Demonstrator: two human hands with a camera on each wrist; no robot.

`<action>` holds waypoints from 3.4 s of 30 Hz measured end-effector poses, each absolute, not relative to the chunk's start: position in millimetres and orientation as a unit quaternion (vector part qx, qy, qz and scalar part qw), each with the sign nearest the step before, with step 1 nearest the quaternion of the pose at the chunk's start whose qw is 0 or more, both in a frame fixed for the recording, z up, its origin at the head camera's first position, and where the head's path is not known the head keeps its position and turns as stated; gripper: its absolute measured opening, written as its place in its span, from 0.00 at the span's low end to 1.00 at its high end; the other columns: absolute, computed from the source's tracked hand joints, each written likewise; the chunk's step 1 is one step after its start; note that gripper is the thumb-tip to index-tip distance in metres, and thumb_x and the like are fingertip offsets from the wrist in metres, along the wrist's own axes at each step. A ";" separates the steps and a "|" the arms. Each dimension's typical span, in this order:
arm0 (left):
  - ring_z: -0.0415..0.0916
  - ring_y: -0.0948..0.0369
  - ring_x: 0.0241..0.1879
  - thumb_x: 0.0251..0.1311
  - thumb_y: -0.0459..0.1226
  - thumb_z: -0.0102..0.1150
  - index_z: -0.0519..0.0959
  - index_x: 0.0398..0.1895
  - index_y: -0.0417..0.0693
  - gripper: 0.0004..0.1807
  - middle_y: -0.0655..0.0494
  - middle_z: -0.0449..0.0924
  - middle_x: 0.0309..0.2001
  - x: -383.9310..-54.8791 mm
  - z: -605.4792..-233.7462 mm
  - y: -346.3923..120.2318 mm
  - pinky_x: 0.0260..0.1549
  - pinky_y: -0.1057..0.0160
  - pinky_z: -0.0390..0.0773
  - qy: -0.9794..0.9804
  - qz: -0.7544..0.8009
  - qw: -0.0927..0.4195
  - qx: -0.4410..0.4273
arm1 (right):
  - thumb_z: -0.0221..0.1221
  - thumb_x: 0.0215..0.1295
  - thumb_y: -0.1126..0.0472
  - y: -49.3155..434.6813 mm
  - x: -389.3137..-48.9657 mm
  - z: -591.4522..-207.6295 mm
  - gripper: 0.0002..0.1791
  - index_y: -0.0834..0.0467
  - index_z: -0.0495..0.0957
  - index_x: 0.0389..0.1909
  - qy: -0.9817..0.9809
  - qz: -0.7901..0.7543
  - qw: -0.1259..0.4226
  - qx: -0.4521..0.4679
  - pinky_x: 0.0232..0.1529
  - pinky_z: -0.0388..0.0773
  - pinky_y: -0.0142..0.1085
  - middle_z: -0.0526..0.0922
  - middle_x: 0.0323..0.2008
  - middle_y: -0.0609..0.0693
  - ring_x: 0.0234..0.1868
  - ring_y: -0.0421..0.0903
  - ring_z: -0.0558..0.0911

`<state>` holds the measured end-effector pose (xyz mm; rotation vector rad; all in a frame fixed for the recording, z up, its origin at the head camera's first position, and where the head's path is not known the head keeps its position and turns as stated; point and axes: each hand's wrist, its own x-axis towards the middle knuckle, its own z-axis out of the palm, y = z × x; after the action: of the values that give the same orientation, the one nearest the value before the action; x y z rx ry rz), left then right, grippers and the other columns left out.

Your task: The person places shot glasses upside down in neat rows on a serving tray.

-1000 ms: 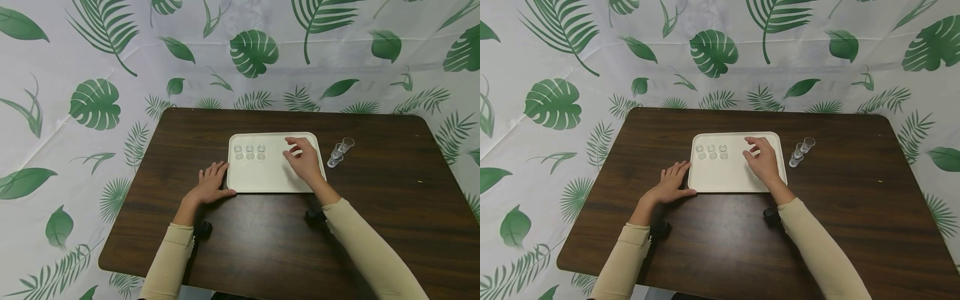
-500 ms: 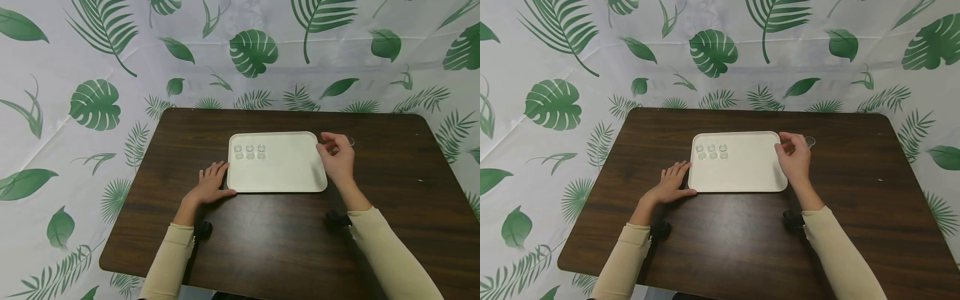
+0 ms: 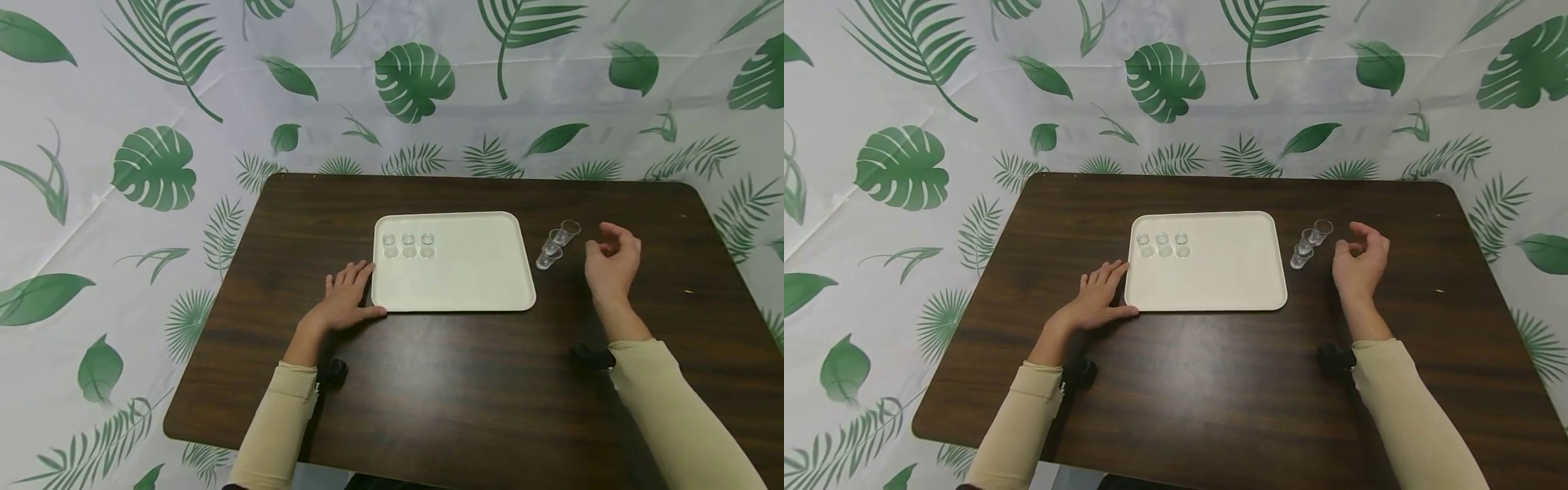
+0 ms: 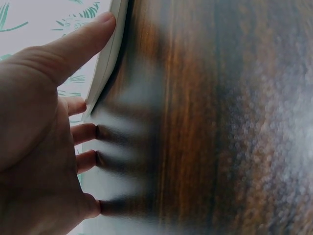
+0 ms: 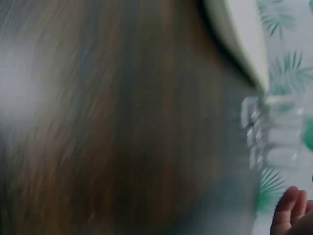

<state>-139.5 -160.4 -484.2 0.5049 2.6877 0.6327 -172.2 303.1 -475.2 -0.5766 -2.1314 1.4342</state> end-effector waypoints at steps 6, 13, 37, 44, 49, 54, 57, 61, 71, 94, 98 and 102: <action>0.35 0.43 0.75 0.58 0.60 0.62 0.45 0.79 0.50 0.55 0.45 0.42 0.77 -140.3 -483.7 -159.3 0.64 0.30 0.36 0.945 0.219 0.168 0.177 | 0.57 0.62 0.71 318.9 -173.9 -486.4 0.23 0.54 0.73 0.58 -0.763 0.585 0.152 -0.230 0.26 0.73 0.22 0.67 0.51 0.42 0.32 0.32 0.74; 0.34 0.43 0.75 0.58 0.60 0.62 0.45 0.79 0.50 0.54 0.45 0.42 0.77 -141.3 -486.1 -159.7 0.64 0.30 0.36 0.944 0.219 0.166 0.181 | 0.58 0.64 0.70 322.6 -179.0 -489.8 0.32 0.63 0.63 0.69 -0.774 0.599 0.079 -0.191 0.24 0.77 0.25 0.67 0.58 0.50 0.32 0.28 0.77; 0.36 0.42 0.75 0.59 0.59 0.62 0.46 0.79 0.48 0.54 0.43 0.43 0.77 -139.8 -482.3 -159.5 0.63 0.29 0.37 0.944 0.220 0.164 0.181 | 0.60 0.66 0.65 327.5 -197.6 -500.3 0.30 0.63 0.67 0.68 -0.860 0.494 0.017 -0.126 0.25 0.76 0.25 0.70 0.59 0.63 0.29 0.23 0.73; 0.36 0.42 0.75 0.59 0.59 0.62 0.45 0.79 0.48 0.54 0.44 0.43 0.77 -140.2 -483.6 -159.9 0.63 0.29 0.37 0.945 0.215 0.166 0.181 | 0.61 0.67 0.62 324.6 -197.2 -501.0 0.26 0.62 0.72 0.65 -0.862 0.483 0.034 -0.150 0.24 0.75 0.25 0.75 0.51 0.57 0.27 0.26 0.74; 0.35 0.43 0.75 0.59 0.60 0.62 0.45 0.79 0.49 0.54 0.45 0.42 0.77 -140.3 -482.8 -159.9 0.63 0.30 0.37 0.945 0.215 0.168 0.179 | 0.61 0.67 0.60 322.8 -195.8 -499.0 0.25 0.64 0.73 0.62 -0.863 0.479 0.034 -0.155 0.23 0.75 0.25 0.75 0.49 0.57 0.25 0.25 0.73; 0.35 0.42 0.75 0.59 0.60 0.62 0.45 0.79 0.49 0.54 0.44 0.42 0.77 -139.7 -482.6 -160.1 0.63 0.30 0.37 0.945 0.216 0.167 0.180 | 0.61 0.67 0.59 322.1 -194.4 -498.5 0.25 0.67 0.72 0.61 -0.859 0.485 0.029 -0.160 0.23 0.75 0.25 0.75 0.48 0.56 0.24 0.25 0.73; 0.35 0.42 0.75 0.59 0.59 0.63 0.45 0.79 0.49 0.54 0.44 0.42 0.77 -138.7 -482.8 -160.5 0.63 0.30 0.37 0.944 0.218 0.169 0.179 | 0.61 0.67 0.59 322.3 -193.3 -499.9 0.25 0.67 0.71 0.60 -0.860 0.484 0.026 -0.162 0.23 0.75 0.26 0.74 0.48 0.56 0.23 0.25 0.73; 0.35 0.43 0.75 0.59 0.59 0.63 0.45 0.79 0.49 0.54 0.44 0.42 0.77 -138.9 -483.2 -160.4 0.64 0.30 0.36 0.943 0.222 0.170 0.179 | 0.61 0.66 0.60 323.3 -193.0 -500.9 0.25 0.68 0.70 0.59 -0.852 0.497 0.030 -0.163 0.23 0.76 0.27 0.73 0.47 0.54 0.24 0.26 0.74; 0.35 0.43 0.75 0.59 0.60 0.61 0.45 0.79 0.51 0.54 0.46 0.42 0.77 -139.7 -484.3 -160.2 0.64 0.31 0.36 0.945 0.217 0.165 0.179 | 0.64 0.64 0.59 329.8 -192.2 -497.6 0.16 0.57 0.71 0.47 -0.821 0.547 0.014 -0.163 0.24 0.79 0.29 0.71 0.43 0.44 0.28 0.28 0.77; 0.34 0.43 0.75 0.60 0.59 0.62 0.44 0.79 0.49 0.54 0.44 0.42 0.77 -139.7 -485.3 -160.3 0.63 0.30 0.35 0.944 0.221 0.164 0.182 | 0.66 0.60 0.67 345.0 -196.0 -455.9 0.19 0.56 0.71 0.50 -0.633 0.753 0.083 -0.159 0.30 0.81 0.31 0.76 0.39 0.49 0.35 0.38 0.84; 0.35 0.43 0.75 0.59 0.59 0.62 0.45 0.79 0.49 0.54 0.45 0.42 0.77 -140.2 -484.6 -159.6 0.63 0.30 0.36 0.944 0.220 0.163 0.182 | 0.68 0.57 0.69 335.8 -198.6 -450.5 0.21 0.60 0.74 0.51 -0.620 0.758 0.125 -0.160 0.30 0.81 0.30 0.75 0.40 0.51 0.34 0.39 0.84; 0.35 0.43 0.75 0.59 0.59 0.62 0.45 0.79 0.48 0.54 0.44 0.42 0.77 -140.7 -485.8 -159.7 0.63 0.30 0.36 0.945 0.219 0.164 0.182 | 0.69 0.54 0.72 325.2 -201.3 -447.8 0.21 0.65 0.78 0.50 -0.626 0.745 0.177 -0.148 0.28 0.79 0.27 0.77 0.37 0.52 0.30 0.38 0.83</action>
<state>-140.7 -159.7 -485.8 0.5187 2.6933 0.6236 -201.3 325.2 -447.8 -0.4192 -1.7725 2.1075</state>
